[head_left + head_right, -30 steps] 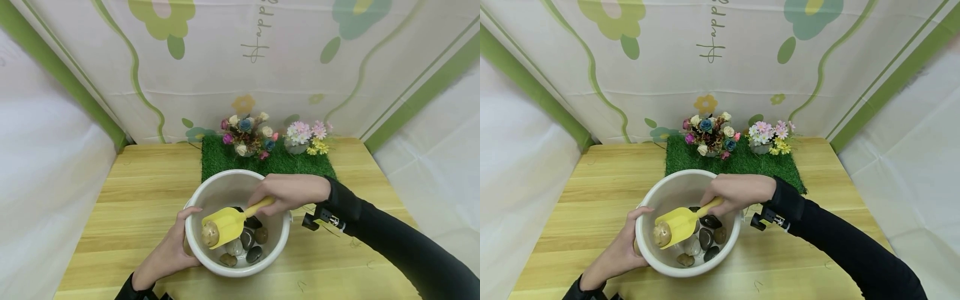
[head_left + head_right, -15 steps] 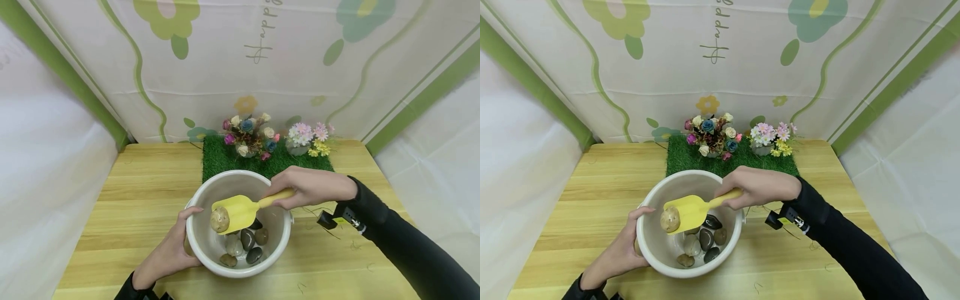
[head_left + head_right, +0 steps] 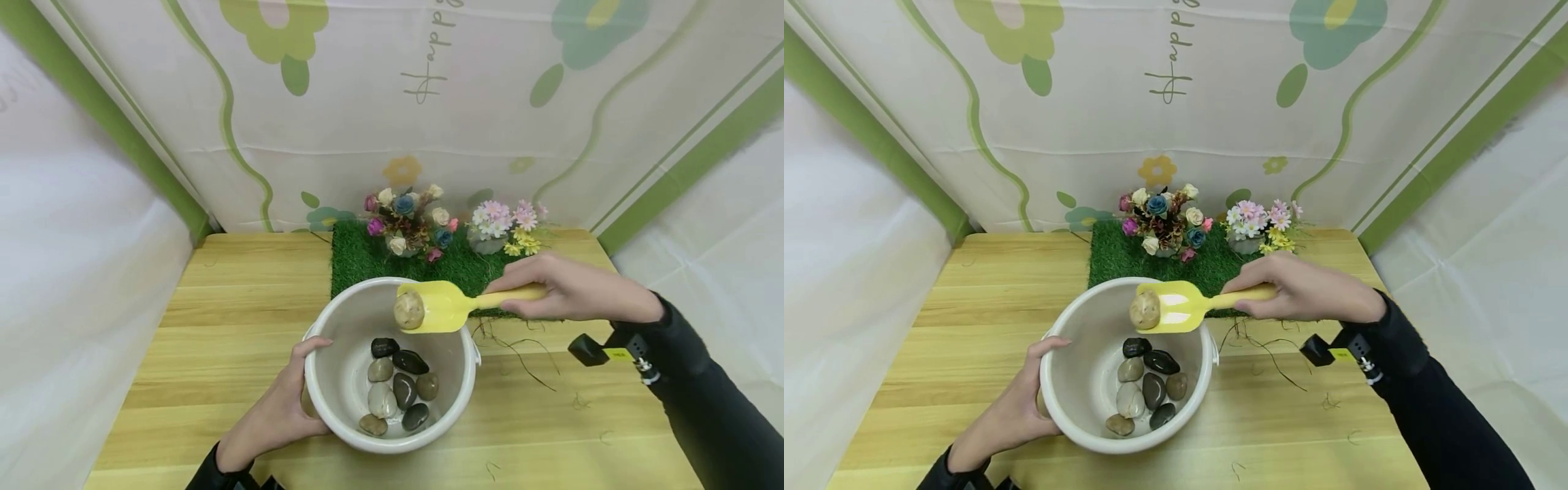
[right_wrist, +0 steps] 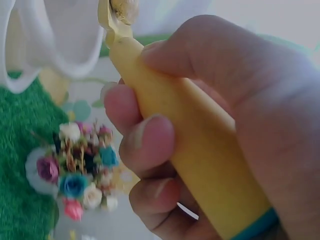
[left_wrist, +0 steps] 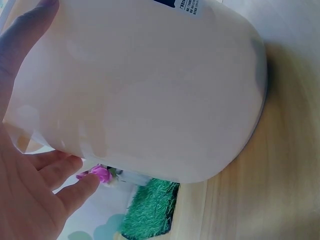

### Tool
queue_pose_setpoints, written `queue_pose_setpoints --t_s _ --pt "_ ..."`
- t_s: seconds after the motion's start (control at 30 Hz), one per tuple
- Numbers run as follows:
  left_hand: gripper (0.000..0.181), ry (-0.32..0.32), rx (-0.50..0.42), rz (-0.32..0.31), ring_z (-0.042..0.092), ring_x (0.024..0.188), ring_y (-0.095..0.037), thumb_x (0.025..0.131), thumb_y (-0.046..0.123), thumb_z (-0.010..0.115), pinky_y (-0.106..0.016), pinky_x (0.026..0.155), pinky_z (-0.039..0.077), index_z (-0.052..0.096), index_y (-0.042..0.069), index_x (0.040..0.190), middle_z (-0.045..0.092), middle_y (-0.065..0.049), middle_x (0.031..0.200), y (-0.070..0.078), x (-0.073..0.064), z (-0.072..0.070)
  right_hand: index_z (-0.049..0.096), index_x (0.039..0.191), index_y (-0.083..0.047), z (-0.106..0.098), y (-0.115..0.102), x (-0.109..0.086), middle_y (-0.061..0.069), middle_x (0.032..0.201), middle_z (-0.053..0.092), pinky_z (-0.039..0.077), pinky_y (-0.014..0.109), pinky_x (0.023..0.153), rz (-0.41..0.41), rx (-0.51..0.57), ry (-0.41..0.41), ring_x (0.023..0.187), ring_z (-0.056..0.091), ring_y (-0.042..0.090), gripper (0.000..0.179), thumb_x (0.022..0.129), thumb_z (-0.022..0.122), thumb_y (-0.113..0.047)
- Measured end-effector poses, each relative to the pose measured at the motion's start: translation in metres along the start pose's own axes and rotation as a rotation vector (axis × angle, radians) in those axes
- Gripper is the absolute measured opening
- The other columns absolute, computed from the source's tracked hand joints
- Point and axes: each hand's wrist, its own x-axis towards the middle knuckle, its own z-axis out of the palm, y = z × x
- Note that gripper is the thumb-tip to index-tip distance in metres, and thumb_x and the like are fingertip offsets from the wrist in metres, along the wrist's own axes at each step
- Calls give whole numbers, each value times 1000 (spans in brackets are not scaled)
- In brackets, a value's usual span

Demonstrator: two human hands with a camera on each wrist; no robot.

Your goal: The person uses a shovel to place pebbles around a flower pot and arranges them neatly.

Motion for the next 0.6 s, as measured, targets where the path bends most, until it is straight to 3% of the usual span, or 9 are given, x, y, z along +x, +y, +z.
queue_pose_setpoints --t_s 0.17,0.4,0.6 --pt "99 -1 4 -6 48 114 -29 55 19 87 -46 81 50 27 0 131 27 -25 142 -1 0 0 61 118 -18 -6 13 -27 -13 91 60 43 20 51 43 -62 95 65 47 2 37 84 64 -5" --pt "100 3 19 -1 42 118 -38 53 19 88 -49 84 47 27 0 131 28 -25 141 -1 2 0 60 119 -27 -12 28 -63 -13 109 61 43 22 55 241 -99 170 71 53 3 38 86 64 -10" --pt "101 4 21 -5 41 120 -32 53 20 88 -50 83 47 27 0 131 28 -26 140 -1 2 0 60 119 -31 -6 48 -91 -13 112 60 42 25 54 392 -103 200 71 54 5 33 89 61 -16"
